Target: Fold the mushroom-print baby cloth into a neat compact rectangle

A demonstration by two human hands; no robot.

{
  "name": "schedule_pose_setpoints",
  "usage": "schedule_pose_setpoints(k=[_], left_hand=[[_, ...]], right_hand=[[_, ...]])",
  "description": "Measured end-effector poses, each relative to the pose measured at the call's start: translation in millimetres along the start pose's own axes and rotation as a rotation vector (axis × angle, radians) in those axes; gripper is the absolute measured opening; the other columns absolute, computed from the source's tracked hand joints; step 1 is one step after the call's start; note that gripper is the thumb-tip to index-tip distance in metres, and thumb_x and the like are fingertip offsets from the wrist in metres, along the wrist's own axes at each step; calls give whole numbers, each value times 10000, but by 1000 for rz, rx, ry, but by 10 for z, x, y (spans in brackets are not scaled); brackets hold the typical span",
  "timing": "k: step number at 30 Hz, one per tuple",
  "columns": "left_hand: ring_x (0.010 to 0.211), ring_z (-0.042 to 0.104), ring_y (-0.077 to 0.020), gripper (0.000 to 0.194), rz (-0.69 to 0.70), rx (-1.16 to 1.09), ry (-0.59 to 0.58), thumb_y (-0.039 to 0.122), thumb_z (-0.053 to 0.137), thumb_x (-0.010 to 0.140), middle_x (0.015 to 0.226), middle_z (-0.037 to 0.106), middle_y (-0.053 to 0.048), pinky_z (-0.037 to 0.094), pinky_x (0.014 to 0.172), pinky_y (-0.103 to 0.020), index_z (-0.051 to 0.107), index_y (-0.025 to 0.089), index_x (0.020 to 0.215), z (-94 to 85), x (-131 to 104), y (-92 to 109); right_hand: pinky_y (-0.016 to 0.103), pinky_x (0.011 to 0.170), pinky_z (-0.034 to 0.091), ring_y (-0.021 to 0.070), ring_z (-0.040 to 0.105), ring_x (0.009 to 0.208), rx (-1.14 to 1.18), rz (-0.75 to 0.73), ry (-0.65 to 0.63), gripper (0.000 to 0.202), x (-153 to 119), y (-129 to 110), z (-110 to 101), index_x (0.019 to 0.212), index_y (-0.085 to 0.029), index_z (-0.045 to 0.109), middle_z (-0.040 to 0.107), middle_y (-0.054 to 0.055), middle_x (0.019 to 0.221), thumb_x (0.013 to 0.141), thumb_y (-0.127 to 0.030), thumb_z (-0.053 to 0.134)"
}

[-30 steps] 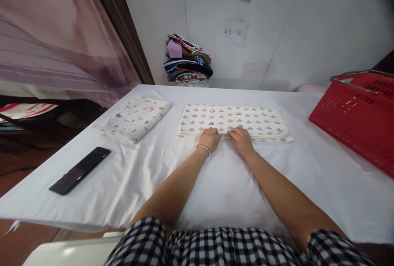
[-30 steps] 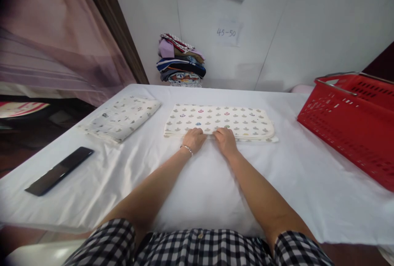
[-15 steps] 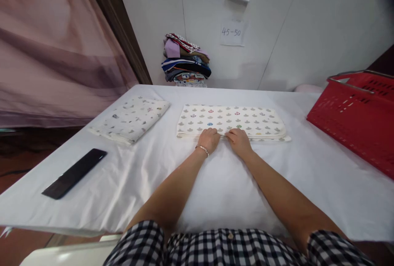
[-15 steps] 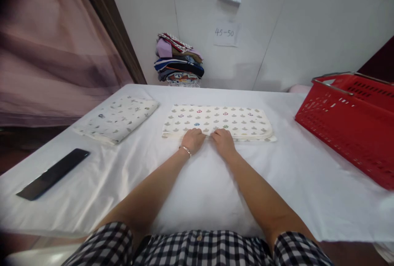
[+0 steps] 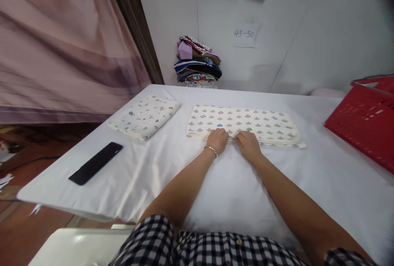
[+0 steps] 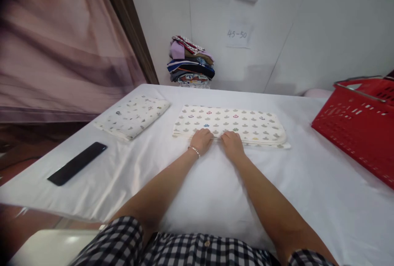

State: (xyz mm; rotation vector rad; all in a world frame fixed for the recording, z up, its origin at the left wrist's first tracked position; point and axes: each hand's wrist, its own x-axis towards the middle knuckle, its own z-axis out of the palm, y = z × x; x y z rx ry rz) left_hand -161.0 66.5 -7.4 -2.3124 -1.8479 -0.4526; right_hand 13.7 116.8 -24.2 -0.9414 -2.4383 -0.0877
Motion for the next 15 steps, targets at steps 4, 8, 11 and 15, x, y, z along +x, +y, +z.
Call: schedule_pose_setpoints(k=[4,8,11,15], left_hand=[[981,488,-215,217,-62,4,50,201,562,821,1071,575,-76,373,811,-348,571,186,1037,-20,-39,-48],[986,496,-218,182,-82,23,30,148,521,826,1054,597,-69,374,815,-355,615,191,977,-49,-72,-133],[985,508,-212,252,-83,37,24,100,477,829,1019,616,-71,373,832,-361,631,205,998,-67,-106,-237],[974,528,-221,266,-111,75,12,92,455,825,1007,633,-79,379,839,-374,648,200,972,-125,-208,-458]], right_hand=[[320,778,327,203,498,877,-14,5,-6,214,-2,-6,-3,897,-164,625,609,74,911,899,-178,411],[319,782,336,202,500,882,-3,21,-6,222,4,-19,-5,879,-171,624,611,74,908,900,-171,403],[320,783,340,202,498,884,-9,27,-18,223,9,-22,1,881,-174,624,607,76,910,903,-182,402],[314,776,339,200,493,878,-34,45,-44,229,18,-38,-3,868,-180,624,603,75,908,910,-186,399]])
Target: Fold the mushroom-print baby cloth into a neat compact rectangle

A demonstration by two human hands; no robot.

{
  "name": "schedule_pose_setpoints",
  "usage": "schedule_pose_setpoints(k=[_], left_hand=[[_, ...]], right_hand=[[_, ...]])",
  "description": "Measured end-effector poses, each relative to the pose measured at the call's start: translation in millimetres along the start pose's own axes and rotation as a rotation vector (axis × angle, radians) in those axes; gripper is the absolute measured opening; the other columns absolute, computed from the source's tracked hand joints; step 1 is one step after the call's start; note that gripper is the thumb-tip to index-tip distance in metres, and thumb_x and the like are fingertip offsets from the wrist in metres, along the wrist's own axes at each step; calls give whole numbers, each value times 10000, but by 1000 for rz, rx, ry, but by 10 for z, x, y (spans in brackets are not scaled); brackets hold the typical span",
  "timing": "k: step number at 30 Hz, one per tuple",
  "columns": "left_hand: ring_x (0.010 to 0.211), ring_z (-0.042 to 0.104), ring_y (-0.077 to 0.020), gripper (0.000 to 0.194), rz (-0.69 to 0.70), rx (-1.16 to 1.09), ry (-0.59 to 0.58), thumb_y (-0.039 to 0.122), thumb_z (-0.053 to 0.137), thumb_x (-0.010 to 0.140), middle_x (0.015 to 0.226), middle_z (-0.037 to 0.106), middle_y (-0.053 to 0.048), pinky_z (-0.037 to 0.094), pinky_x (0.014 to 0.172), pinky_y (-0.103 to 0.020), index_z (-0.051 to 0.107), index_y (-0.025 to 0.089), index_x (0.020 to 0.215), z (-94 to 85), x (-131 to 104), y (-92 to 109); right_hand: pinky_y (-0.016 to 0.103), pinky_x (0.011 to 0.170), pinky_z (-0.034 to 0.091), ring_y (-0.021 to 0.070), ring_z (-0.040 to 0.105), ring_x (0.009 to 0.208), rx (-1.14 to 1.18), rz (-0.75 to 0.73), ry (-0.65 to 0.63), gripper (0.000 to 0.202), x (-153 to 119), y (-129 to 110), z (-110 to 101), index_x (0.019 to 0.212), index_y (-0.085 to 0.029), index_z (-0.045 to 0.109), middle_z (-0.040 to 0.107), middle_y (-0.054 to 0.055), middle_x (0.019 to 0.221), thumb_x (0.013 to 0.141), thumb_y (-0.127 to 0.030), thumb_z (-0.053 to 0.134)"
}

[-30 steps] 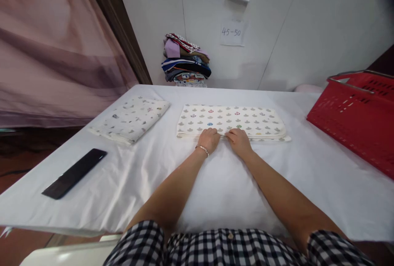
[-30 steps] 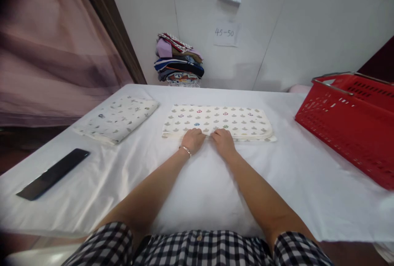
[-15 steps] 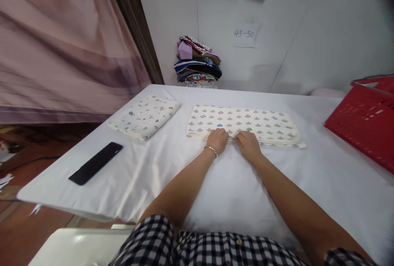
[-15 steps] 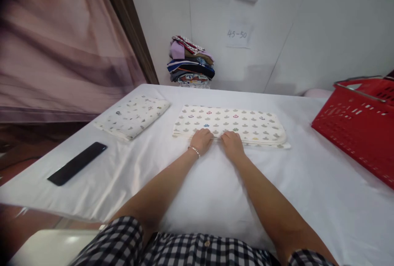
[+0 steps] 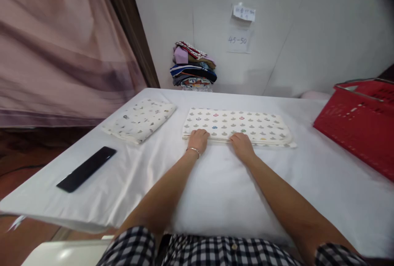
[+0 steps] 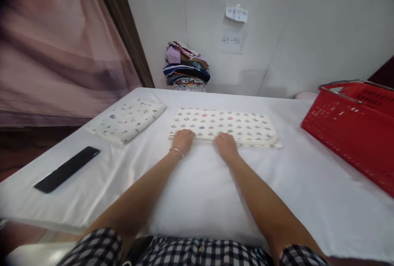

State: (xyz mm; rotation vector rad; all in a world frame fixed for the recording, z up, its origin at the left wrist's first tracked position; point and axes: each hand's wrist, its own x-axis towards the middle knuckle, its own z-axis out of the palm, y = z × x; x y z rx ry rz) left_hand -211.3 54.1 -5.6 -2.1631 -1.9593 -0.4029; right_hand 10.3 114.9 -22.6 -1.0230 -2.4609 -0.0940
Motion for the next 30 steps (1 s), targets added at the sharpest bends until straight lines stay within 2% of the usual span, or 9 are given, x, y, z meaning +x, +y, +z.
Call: schedule_pose_setpoints(k=[4,7,12,17,20,23,26,30], left_hand=[[989,534,-235,269,-85,17,-4,117,468,812,1041,635,-72,387,865,-385,649,200,994,-74,-111,-260],[996,535,-238,269,-130,-13,4,153,463,820,1047,635,-75,414,848,-363,655,189,1005,-113,-170,-374],[988,544,-234,267,-208,-65,-12,223,472,817,1024,644,-68,439,857,-350,686,208,975,-124,-193,-437],[968,559,-230,293,-187,-88,-17,268,452,808,1016,650,-68,456,852,-350,700,227,959,-111,-194,-491],[965,563,-232,305,-178,-91,-9,284,446,800,1015,651,-65,460,848,-349,701,232,958,-114,-200,-505],[967,568,-235,305,-182,-109,8,292,453,786,1015,653,-66,457,854,-350,704,231,949,-128,-201,-494],[982,570,-243,319,-193,-127,9,312,456,785,1024,648,-78,451,867,-354,706,210,954,-151,-195,-473],[988,571,-250,324,-192,-128,-14,354,471,784,1041,644,-75,451,867,-361,705,215,960,-175,-178,-461]], right_hand=[[306,773,335,195,484,878,-18,17,-34,227,22,-20,-12,860,-180,624,595,72,908,911,-180,403],[309,773,336,196,478,883,-22,22,-54,215,38,-24,-21,875,-180,626,594,70,917,909,-179,414],[320,774,344,202,481,880,-30,27,-81,207,47,-30,-39,890,-180,634,600,66,945,913,-213,431],[306,790,364,186,505,880,-15,14,-78,211,41,-54,-70,912,-199,641,610,55,956,912,-206,430],[307,819,385,184,521,932,55,-16,-60,221,2,0,-141,1007,-215,630,620,51,1018,900,-193,437],[320,862,394,184,531,982,119,16,6,268,-99,207,-297,1039,-223,633,627,51,1064,903,-182,405],[324,880,401,185,550,968,91,124,58,275,-260,557,-521,958,-210,669,648,53,1027,893,-181,404],[299,860,415,181,563,933,-14,275,36,234,-479,974,-762,909,-181,687,660,61,986,862,-183,458]])
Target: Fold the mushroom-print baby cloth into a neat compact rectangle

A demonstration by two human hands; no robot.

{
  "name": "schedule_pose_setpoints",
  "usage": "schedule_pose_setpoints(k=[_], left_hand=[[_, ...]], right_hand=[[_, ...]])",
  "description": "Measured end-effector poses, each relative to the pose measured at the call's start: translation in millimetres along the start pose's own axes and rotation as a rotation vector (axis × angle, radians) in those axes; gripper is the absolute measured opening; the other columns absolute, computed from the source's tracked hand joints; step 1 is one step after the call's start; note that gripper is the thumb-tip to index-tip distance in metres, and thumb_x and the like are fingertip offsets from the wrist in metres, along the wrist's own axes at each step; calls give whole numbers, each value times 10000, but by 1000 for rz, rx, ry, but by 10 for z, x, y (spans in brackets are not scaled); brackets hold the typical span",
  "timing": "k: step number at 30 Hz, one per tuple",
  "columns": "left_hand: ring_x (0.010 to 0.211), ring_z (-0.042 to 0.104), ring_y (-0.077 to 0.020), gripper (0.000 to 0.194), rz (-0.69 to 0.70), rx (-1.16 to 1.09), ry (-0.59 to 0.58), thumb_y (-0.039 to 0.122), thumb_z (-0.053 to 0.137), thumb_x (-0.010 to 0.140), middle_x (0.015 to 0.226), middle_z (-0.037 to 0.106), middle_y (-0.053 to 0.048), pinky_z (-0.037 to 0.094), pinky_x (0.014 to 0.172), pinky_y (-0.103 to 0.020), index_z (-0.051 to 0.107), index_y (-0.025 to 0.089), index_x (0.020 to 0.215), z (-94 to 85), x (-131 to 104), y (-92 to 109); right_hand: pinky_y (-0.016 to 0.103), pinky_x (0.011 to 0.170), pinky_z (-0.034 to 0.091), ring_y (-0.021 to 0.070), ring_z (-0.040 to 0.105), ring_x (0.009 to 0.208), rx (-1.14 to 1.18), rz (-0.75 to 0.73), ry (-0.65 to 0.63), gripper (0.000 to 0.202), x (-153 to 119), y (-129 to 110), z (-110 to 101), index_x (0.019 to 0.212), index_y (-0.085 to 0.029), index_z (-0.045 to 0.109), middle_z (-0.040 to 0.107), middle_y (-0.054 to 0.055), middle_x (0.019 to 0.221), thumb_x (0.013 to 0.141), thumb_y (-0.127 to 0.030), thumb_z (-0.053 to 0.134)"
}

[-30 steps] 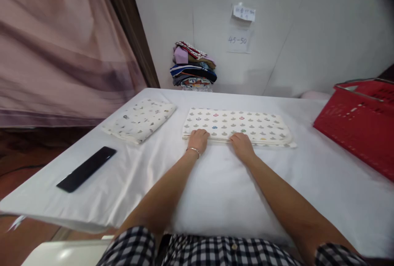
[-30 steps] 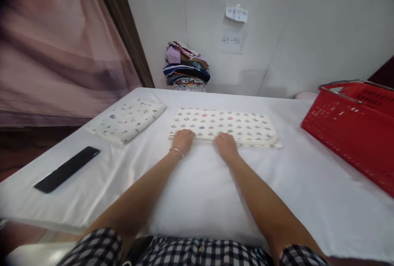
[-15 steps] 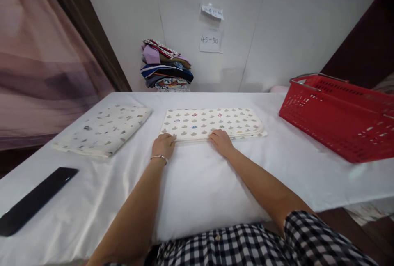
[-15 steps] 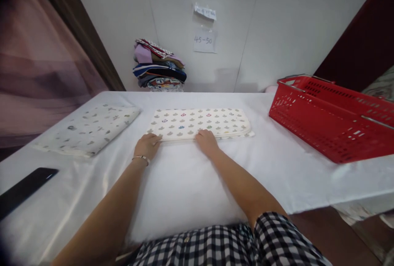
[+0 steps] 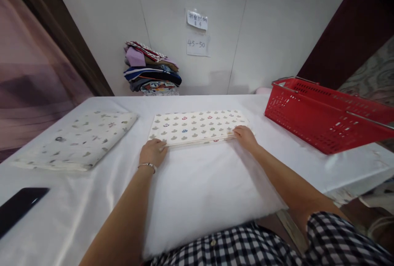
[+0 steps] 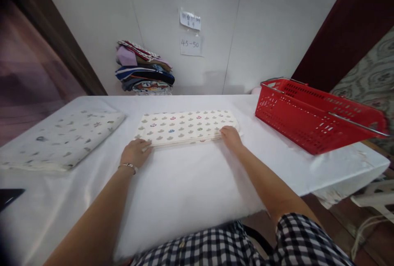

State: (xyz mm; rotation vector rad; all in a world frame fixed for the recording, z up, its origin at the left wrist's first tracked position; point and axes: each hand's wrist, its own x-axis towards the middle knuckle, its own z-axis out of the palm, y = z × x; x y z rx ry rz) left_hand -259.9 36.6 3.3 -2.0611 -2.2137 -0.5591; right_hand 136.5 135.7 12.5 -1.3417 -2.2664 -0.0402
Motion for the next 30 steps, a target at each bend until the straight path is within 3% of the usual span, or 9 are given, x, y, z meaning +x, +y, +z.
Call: schedule_pose_setpoints(k=[4,15,23,30], left_hand=[[979,572,-255,334,4,2,-16,376,469,791,1027,647,-76,457,858,-370,707,209,955,3,15,-10],[968,571,-257,326,-7,-21,-18,418,491,792,1010,650,-75,457,865,-370,715,217,918,11,40,-5],[952,575,-249,318,-11,-42,-12,424,498,787,987,651,-70,459,856,-358,715,222,903,3,40,6],[964,567,-243,297,-29,-40,-17,418,502,788,1003,647,-60,455,852,-357,708,235,898,33,53,2]], right_hand=[[277,841,423,175,568,926,-69,31,-80,216,-48,173,-43,896,-180,697,666,52,986,853,-182,485],[298,836,416,186,572,923,-213,-162,-216,243,10,253,-29,932,-196,697,670,59,974,892,-237,461],[320,835,390,207,544,959,-258,-180,-209,244,-53,294,-34,935,-171,678,653,83,1013,880,-169,440],[332,835,389,202,536,959,-241,-233,-214,257,-119,321,-27,997,-190,666,638,79,1047,905,-265,439]])
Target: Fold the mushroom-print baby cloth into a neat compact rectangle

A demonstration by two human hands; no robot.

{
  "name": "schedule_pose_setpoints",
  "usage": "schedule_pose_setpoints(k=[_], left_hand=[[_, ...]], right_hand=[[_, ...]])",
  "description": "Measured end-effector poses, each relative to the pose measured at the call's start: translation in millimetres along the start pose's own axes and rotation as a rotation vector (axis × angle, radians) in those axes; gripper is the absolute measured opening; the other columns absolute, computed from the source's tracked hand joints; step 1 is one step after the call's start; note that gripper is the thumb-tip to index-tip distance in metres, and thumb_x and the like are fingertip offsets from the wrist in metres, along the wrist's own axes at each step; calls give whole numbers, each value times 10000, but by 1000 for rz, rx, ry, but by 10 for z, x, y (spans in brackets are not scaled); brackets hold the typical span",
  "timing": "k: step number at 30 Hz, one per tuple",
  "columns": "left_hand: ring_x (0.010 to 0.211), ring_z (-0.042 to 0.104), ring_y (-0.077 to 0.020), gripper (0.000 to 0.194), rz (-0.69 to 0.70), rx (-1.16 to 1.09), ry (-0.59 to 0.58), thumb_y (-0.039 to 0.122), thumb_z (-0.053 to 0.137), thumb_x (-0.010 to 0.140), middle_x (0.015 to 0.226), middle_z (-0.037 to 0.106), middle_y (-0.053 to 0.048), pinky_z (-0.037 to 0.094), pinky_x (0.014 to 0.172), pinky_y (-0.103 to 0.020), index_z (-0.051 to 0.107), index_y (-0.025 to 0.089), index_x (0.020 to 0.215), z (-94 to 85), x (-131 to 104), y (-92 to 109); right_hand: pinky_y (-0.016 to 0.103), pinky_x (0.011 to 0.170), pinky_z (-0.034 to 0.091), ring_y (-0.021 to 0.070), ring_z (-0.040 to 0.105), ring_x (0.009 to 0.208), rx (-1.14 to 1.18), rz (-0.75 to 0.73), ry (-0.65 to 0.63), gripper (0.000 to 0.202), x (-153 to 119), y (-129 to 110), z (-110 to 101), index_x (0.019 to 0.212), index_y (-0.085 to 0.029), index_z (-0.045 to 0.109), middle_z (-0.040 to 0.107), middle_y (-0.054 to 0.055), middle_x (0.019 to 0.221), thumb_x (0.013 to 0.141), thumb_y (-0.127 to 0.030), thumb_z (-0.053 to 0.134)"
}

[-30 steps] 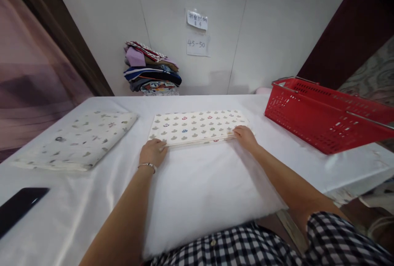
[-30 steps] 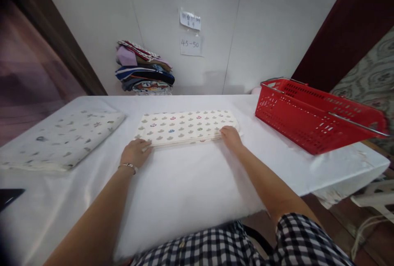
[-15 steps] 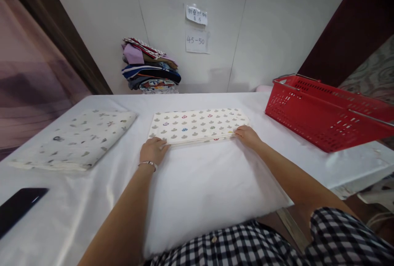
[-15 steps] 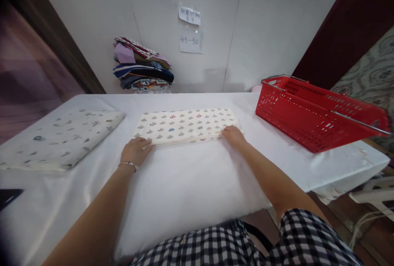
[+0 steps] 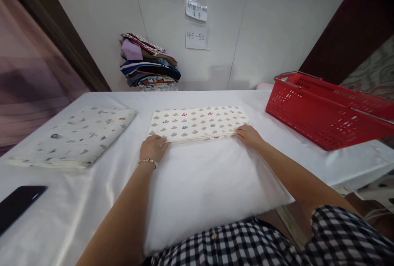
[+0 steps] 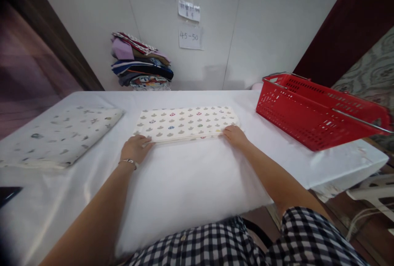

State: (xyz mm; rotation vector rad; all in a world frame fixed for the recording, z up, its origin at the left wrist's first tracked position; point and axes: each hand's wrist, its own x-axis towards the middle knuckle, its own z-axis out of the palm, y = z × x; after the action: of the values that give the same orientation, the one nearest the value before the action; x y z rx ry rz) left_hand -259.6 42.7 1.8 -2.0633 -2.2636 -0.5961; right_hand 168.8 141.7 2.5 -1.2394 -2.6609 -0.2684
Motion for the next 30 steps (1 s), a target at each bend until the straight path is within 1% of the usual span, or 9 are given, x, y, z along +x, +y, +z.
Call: schedule_pose_setpoints(k=[4,8,11,14,18,21,26,30], left_hand=[[967,565,-232,294,6,11,3,420,499,789,1007,649,-48,448,859,-341,706,244,902,15,0,-13],[960,562,-226,291,11,18,4,418,500,795,1003,647,-45,446,864,-336,704,244,909,23,1,-22],[963,561,-231,299,11,17,7,421,507,795,1004,643,-53,446,867,-336,705,230,913,29,2,-25],[968,561,-237,302,2,13,9,418,510,798,1004,643,-58,446,872,-340,710,222,911,29,2,-22],[972,562,-241,304,4,9,-3,409,514,798,1018,640,-65,451,871,-347,712,212,919,20,1,-13],[972,565,-241,302,7,4,1,412,521,795,1011,641,-66,452,869,-349,714,212,915,17,1,-10],[974,564,-245,307,10,10,10,410,521,795,1011,642,-62,450,875,-360,712,211,930,32,3,-20],[977,564,-242,308,1,19,5,413,522,791,1010,645,-59,453,874,-351,714,213,925,44,7,-32]], right_hand=[[336,832,390,206,540,963,8,10,-3,264,25,23,2,1028,-210,664,643,69,1053,905,-256,435],[323,815,389,202,547,941,39,34,13,247,59,44,7,957,-211,684,654,64,1025,890,-221,446],[309,799,383,199,544,937,38,35,-3,239,87,40,-8,905,-196,684,654,69,1001,887,-211,446],[302,798,373,197,544,933,6,49,-22,241,120,30,-42,896,-181,671,651,77,990,890,-193,431],[315,828,347,206,537,954,-82,92,-7,250,155,21,-75,918,-172,657,643,85,1025,884,-139,412],[318,837,336,207,531,945,-118,83,-48,242,151,2,-58,927,-164,651,643,82,1017,863,-104,426],[309,837,335,204,520,937,-120,63,-91,233,115,-26,-12,928,-166,645,640,77,999,885,-147,417],[302,822,339,204,523,941,-125,56,-112,234,142,2,-40,932,-164,639,634,86,1010,903,-172,407]])
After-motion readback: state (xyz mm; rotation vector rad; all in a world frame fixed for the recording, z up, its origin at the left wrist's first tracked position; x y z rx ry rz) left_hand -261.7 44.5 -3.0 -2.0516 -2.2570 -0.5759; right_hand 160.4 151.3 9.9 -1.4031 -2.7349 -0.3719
